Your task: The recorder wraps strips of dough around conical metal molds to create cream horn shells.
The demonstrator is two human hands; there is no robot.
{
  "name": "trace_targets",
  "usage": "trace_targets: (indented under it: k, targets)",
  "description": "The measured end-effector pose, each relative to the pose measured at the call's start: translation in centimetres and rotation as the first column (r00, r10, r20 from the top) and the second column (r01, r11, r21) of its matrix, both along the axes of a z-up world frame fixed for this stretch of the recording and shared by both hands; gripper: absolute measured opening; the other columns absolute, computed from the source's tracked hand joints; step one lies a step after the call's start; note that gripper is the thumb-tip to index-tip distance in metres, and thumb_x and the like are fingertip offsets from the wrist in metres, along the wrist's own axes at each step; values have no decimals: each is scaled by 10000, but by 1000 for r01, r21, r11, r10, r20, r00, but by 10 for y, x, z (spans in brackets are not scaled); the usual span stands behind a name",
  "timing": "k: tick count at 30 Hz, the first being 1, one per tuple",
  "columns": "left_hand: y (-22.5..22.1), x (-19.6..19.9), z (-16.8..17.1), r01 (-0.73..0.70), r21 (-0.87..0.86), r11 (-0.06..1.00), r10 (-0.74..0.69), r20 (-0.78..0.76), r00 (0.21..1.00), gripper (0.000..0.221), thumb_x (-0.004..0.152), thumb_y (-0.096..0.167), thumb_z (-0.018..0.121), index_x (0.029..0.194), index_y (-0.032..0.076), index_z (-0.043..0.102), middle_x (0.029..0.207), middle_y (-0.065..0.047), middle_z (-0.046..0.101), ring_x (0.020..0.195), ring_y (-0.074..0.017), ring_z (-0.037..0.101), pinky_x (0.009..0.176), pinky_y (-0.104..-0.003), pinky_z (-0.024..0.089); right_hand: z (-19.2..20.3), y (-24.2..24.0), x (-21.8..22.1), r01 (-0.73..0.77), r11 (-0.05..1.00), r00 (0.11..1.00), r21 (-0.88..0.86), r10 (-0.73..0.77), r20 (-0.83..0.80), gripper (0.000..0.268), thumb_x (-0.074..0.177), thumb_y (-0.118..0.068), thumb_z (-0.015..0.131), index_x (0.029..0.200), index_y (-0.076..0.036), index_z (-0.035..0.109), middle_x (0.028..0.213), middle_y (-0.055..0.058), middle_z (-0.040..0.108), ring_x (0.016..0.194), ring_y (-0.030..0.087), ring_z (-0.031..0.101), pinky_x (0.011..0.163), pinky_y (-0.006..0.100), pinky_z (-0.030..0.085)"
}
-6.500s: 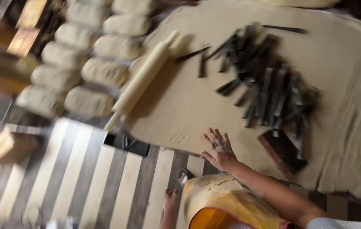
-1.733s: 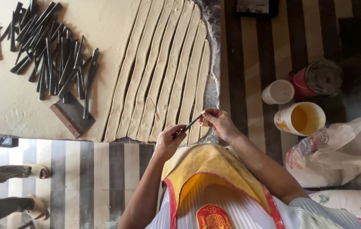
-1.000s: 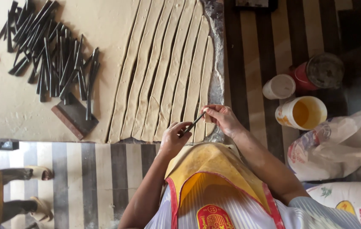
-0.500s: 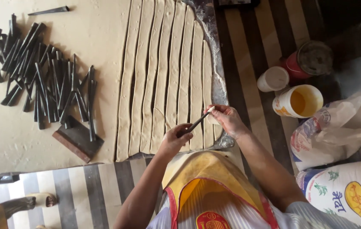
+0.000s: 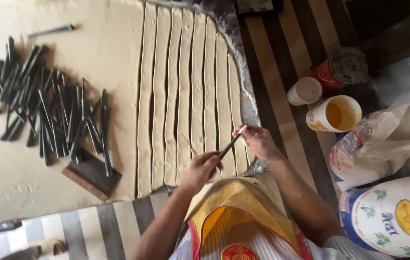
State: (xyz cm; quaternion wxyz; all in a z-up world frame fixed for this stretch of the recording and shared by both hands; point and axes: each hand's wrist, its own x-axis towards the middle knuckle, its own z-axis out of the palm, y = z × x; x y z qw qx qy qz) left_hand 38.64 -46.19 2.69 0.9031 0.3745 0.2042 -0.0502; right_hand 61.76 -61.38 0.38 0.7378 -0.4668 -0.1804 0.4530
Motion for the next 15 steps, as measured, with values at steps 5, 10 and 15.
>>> trace_targets:
  k: [5, 10, 15]
  targets:
    - [10, 27, 72, -62, 433, 899, 174, -223, 959, 274, 973, 82, 611, 1227, 35, 699, 824, -64, 740, 613, -107, 564, 541, -247, 479, -2, 5, 1, 61, 987, 998, -150, -61, 8, 318, 988, -244, 695, 1159, 23, 707, 1075, 124, 751, 1021, 187, 717, 909, 356, 593]
    - [15, 31, -12, -185, -60, 981, 164, -254, 953, 298, 1005, 190, 509, 1141, 9, 703, 717, -87, 689, 460, -115, 494, 352, -233, 359, -18, -1, 13, 151, 988, 982, -10, -151, -114, 293, 976, -207, 724, 1196, -16, 691, 1110, 128, 743, 1013, 193, 729, 881, 352, 617]
    - [18, 46, 6, -408, -282, 868, 347, -243, 906, 290, 1053, 244, 506, 1064, -10, 646, 808, -118, 675, 629, -170, 600, 557, -259, 500, 10, 3, 12, 120, 978, 990, -172, -131, -56, 285, 949, -193, 719, 1194, -51, 693, 1103, 103, 755, 984, 173, 730, 841, 325, 637]
